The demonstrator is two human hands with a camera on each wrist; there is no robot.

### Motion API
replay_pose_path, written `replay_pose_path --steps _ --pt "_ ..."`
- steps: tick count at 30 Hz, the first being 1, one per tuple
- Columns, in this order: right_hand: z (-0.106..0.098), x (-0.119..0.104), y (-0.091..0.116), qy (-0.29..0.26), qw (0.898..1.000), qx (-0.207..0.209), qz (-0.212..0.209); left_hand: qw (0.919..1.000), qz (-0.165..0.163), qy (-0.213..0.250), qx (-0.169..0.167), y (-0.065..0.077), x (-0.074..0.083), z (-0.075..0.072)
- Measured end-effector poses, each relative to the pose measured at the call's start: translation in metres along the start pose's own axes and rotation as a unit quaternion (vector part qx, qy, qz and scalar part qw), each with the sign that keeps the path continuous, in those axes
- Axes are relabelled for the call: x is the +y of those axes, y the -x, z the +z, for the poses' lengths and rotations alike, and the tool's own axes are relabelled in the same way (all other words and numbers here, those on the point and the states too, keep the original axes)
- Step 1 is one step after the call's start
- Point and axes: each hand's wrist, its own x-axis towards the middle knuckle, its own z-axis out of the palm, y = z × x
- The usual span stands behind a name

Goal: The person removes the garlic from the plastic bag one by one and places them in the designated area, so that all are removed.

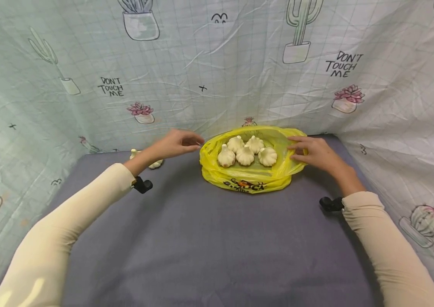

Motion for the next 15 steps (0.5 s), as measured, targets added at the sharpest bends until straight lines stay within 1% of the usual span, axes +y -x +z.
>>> replay_pose_path --steps 2,9,12,15 --pt "0.000 0.001 0.000 0.002 1.000 -0.003 0.001 0.9999 0.008 0.004 -0.006 0.000 0.002 0.001" --pt "0.000 0.001 -0.001 -0.004 1.000 0.004 0.004 0.9998 0.011 0.015 -0.008 -0.004 0.005 0.006" --pt "0.000 -0.001 -0.002 -0.004 1.000 0.004 0.009 0.9996 0.016 0.020 -0.006 -0.008 0.006 0.011" --pt "-0.001 -0.003 -0.004 -0.005 1.000 0.002 0.015 0.9996 0.011 0.026 0.003 -0.012 0.008 0.019"
